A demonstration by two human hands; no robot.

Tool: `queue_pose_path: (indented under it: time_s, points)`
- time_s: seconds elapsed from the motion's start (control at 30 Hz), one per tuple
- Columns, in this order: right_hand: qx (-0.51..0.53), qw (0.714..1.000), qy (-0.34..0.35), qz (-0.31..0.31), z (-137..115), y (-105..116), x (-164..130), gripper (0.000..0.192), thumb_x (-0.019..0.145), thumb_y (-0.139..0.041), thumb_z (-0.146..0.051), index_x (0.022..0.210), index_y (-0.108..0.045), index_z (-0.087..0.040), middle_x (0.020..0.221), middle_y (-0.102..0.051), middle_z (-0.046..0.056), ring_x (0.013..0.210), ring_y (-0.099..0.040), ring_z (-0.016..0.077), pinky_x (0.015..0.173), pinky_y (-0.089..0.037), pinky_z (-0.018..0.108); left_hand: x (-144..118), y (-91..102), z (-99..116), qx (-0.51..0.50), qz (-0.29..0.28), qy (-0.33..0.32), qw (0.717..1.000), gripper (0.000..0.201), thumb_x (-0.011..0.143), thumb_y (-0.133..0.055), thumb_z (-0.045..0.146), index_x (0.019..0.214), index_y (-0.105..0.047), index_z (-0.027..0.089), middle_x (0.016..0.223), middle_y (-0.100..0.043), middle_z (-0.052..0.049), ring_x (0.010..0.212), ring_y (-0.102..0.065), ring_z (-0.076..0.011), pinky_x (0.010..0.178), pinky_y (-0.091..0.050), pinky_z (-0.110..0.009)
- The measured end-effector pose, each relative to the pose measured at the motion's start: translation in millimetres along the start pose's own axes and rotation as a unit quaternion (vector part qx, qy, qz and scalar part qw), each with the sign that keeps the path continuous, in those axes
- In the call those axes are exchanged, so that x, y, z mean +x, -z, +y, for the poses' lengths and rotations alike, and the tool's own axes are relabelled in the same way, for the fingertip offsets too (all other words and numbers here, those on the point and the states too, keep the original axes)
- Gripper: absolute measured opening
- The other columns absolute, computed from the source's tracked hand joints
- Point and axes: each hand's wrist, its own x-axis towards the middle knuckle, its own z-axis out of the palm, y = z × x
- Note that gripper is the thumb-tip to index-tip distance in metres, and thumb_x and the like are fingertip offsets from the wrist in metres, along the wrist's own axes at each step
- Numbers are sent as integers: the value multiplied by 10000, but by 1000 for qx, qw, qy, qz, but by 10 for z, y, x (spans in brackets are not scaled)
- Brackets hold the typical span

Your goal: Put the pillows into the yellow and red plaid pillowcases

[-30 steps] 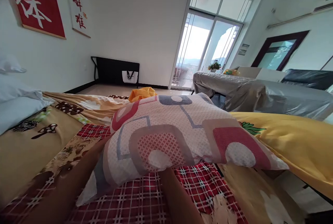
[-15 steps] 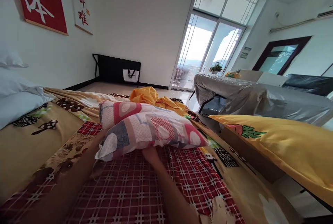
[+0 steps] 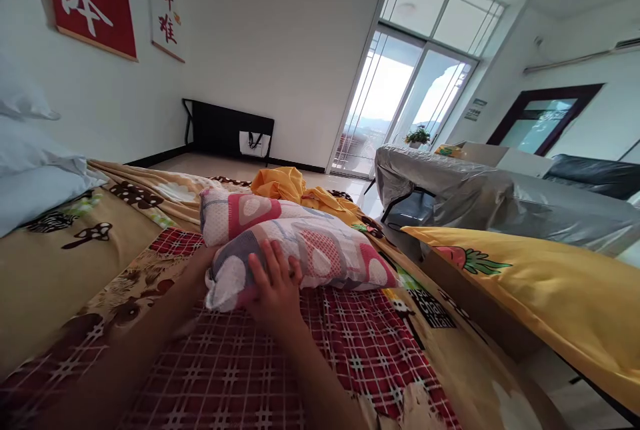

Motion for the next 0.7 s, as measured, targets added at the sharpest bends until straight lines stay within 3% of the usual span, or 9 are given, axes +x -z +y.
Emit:
queue_pose_path:
  time_s: [0.13,0.27,0.33,0.4,0.5,0.63,0.7]
  points:
    - [22,992,-69,100,147,41,-91,571,899,-359,-376,1450,-279,-245,1316,-562,144,1269,-487,342,1046,-229,552,198,-55,-34,19,-33,-49,998,555,548,-718,333,1050,-652,106,1075,-712,-138,1022,-643,-318,849,-534,-405]
    - [35,986,-73,143,206,132,-39,466,894,-339,-333,1348,-413,-259,1169,-638,117,1132,-585,337,1007,-279,564,216,-46,-104,40,-2,-137,990,827,523,-754,326,1276,-506,90,1298,-590,-188,1179,-559,-321,1009,-447,-431]
    - [44,986,-61,149,213,148,62,434,871,-398,-321,1295,-457,-253,1120,-648,106,1078,-605,318,982,-319,537,212,-33,-145,19,-18,-161,987,839,556,-730,323,1324,-464,114,1334,-568,-164,1221,-530,-298,1052,-411,-413]
    - [64,988,-63,124,233,151,193,455,823,-482,-363,1260,-481,-236,1110,-641,105,1051,-603,310,965,-351,514,210,-14,-176,10,-53,-165,985,668,638,-655,338,1263,-534,139,1278,-618,-122,1217,-533,-279,1056,-406,-401]
    - [80,994,-75,26,333,178,400,624,715,-607,-447,1281,-473,-221,1212,-592,118,1125,-552,324,994,-355,505,190,3,-172,22,-72,-184,980,474,670,-588,333,1105,-639,153,1156,-686,-86,1157,-563,-289,1022,-429,-408]
    - [72,992,-97,-49,584,322,666,897,726,-620,-471,1486,-220,-212,1525,-293,156,1392,-287,354,1091,-248,564,82,-56,-78,46,-111,-206,971,361,623,-621,294,952,-706,170,993,-735,-56,1006,-615,-295,949,-466,-399]
    - [95,983,-90,-128,707,424,793,919,770,-586,-483,1523,-125,-227,1566,-218,138,1427,-234,329,1114,-228,564,-7,-108,-16,60,-157,-216,962,346,660,-600,297,959,-715,166,956,-739,-56,946,-628,-282,911,-480,-387]
